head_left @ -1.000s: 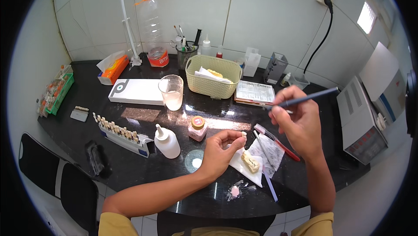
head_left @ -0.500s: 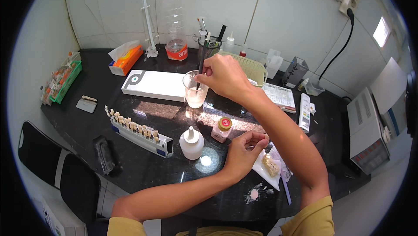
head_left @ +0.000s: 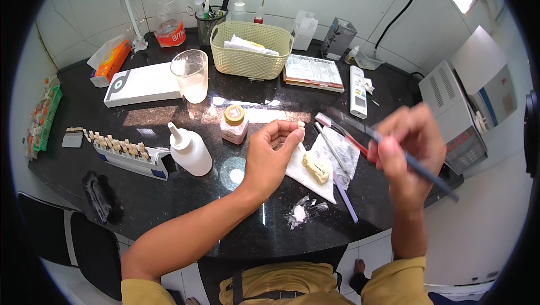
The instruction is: The person applies a pink ceramic paste to a dental crown using a fine brush by dipping the brush into a liquid and mixing it with pink powder on a tile, then fits the crown onto a plaster dental model.
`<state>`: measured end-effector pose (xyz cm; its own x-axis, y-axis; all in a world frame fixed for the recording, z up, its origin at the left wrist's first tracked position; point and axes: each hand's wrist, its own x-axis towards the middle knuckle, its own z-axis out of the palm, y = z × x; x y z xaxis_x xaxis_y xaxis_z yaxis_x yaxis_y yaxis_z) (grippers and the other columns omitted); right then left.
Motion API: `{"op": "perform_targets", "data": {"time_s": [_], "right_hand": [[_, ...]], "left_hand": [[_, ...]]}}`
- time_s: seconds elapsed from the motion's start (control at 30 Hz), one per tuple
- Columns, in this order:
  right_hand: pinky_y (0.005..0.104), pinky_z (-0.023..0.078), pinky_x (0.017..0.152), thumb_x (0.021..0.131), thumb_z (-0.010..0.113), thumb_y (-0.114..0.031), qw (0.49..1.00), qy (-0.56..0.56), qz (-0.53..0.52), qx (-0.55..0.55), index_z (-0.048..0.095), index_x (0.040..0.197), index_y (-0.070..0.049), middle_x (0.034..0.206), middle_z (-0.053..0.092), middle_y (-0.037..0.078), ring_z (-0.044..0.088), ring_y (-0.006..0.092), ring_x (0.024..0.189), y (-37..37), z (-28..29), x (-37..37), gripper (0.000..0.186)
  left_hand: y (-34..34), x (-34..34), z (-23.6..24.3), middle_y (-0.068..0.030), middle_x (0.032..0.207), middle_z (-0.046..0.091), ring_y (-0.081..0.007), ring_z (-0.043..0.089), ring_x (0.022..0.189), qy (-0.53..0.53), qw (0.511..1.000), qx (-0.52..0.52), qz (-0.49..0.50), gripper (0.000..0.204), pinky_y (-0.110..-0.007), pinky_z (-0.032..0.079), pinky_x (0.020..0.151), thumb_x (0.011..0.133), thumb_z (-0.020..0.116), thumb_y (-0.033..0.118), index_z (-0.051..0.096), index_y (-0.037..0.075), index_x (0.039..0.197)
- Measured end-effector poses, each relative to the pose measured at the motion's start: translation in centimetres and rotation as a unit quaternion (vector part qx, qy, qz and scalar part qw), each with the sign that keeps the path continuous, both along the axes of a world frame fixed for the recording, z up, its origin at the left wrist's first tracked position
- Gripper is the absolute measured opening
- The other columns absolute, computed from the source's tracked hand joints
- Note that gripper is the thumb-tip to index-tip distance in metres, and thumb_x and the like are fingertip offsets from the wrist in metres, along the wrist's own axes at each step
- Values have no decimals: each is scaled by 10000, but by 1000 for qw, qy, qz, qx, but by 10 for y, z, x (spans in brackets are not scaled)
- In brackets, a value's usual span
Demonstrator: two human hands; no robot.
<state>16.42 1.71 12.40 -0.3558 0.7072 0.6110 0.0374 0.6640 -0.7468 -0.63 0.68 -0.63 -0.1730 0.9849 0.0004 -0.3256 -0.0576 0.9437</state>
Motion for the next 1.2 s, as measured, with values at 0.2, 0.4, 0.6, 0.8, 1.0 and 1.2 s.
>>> {"op": "perform_targets", "data": {"time_s": [0.2, 0.4, 0.6, 0.8, 1.0, 1.2], "right_hand": [[217, 487, 540, 776, 690, -23, 980, -130, -113, -99, 634, 820, 14, 705, 651, 84, 613, 101, 576, -76, -91, 80, 79], [215, 488, 534, 790, 691, -1, 967, -165, -178, -77, 648, 864, 19, 727, 655, 91, 646, 111, 599, -65, -101, 79, 89], [216, 434, 484, 778, 698, -2, 963, -191, -182, -60, 659, 874, 4, 714, 629, 84, 589, 101, 547, -51, -103, 83, 103], [226, 391, 468, 730, 684, 19, 961, -196, -192, -31, 683, 894, -13, 742, 618, 68, 536, 84, 531, -56, -101, 94, 167], [245, 435, 509, 771, 643, -2, 964, -186, -187, -39, 686, 925, 13, 762, 618, 98, 566, 116, 573, -61, -99, 95, 161], [256, 511, 597, 810, 637, -6, 982, -57, -98, -153, 688, 922, 19, 784, 676, 132, 652, 166, 659, -91, -101, 74, 125]], "left_hand": [[-9, 9, 7, -67, 1000, 637, -113, 616, 920, -88, 996, -4, 8, 197, -275, 515, 896, 939, 628, 129, 587, -24, 1056], [-34, 12, 58, -67, 979, 625, -136, 612, 958, -127, 992, 4, -2, 195, -343, 501, 957, 939, 624, 148, 574, 1, 1056], [-89, 28, 52, -72, 969, 626, -146, 619, 939, -157, 987, -37, 20, 139, -373, 515, 940, 947, 606, 138, 575, 21, 1016], [-122, 31, 28, -101, 965, 641, -169, 645, 905, -80, 994, -25, 67, 94, -359, 530, 893, 920, 619, 44, 593, -6, 995], [-127, 37, 15, -111, 948, 640, -184, 652, 896, 8, 997, 18, 77, 85, -332, 529, 861, 904, 643, 41, 614, -13, 963], [-126, 37, 12, -113, 939, 636, -193, 651, 900, 18, 996, 32, 81, 75, -333, 525, 856, 902, 639, 22, 622, -16, 965]]}}
